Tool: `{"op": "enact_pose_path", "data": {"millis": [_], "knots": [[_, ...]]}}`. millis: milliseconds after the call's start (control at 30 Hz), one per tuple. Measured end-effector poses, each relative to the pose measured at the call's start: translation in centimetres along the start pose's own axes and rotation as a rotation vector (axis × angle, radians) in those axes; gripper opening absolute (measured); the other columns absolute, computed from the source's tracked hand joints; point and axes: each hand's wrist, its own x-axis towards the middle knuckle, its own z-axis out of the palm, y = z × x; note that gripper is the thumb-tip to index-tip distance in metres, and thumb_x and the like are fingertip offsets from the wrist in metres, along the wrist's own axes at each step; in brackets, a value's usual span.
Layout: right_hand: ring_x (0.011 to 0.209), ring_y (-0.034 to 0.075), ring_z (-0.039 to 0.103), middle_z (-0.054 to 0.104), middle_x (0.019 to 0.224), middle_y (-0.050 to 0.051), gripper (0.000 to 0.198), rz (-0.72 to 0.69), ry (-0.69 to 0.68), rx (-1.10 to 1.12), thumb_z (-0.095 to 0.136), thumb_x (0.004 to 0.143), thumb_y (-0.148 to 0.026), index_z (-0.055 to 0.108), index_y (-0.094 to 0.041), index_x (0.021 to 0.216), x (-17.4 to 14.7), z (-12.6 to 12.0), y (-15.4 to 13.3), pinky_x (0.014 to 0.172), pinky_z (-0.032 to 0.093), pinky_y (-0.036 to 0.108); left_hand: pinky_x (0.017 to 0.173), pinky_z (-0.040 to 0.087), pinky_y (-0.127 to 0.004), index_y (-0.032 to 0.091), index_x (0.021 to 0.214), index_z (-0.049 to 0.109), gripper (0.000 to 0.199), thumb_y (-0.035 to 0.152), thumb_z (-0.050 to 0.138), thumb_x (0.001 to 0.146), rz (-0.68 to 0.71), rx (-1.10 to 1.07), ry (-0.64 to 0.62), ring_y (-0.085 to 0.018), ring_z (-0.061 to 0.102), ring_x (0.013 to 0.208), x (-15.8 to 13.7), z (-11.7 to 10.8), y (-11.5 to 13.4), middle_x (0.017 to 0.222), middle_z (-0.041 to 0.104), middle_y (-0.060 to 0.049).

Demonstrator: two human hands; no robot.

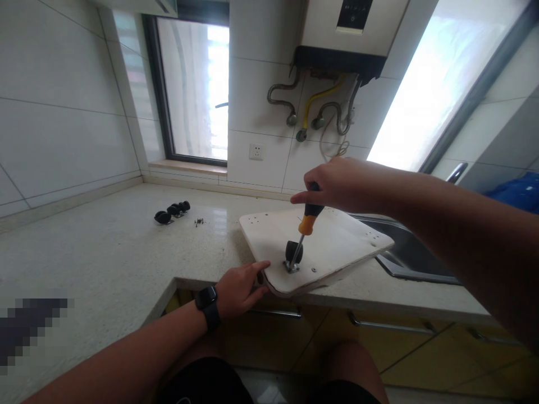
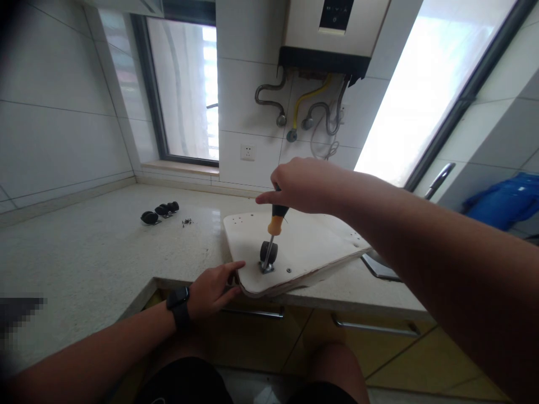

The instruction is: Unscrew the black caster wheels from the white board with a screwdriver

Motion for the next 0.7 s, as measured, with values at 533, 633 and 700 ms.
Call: {"op": "enact_pose_path", "data": {"millis": [533,633,700], "knots": [[0.066,0.028,0.07,0.077,0.089,0.01,0.052,0.058,-0.089,0.241,0.062,0.084,-0.07,0.069,-0.024,0.107,-1.2,-0.4,-0.2,0.059,0.052,0.041,0.079,0.056,-0.04,0.016,0.148,0.044,0.053,0.043,0.05,0.103,0.017,0.002,0.01,-0.025,0.07,0.085,0.0,0.1,0.0,0.1,0.072,-0.009],[0.061,0.028,0.069,0.073,0.074,0.01,0.053,0.097,-0.018,0.137,0.058,0.085,-0.075,0.07,-0.023,0.084,-0.5,0.2,0.0,0.057,0.05,0.043,0.078,0.056,-0.04,0.016,0.148,0.044,0.053,0.044,0.05,0.103,0.014,0.006,0.006,-0.025,0.07,0.085,0.1,0.0,0.1,0.1,0.072,-0.009],[0.062,0.028,0.069,0.073,0.074,0.009,0.05,0.074,-0.009,0.138,0.061,0.083,-0.074,0.07,-0.025,0.081,-0.4,0.2,0.1,0.057,0.05,0.043,0.078,0.056,-0.04,0.015,0.147,0.045,0.053,0.044,0.049,0.103,0.015,0.004,0.007,-0.026,0.07,0.085,0.1,0.0,0.1,0.1,0.072,-0.01]]}}
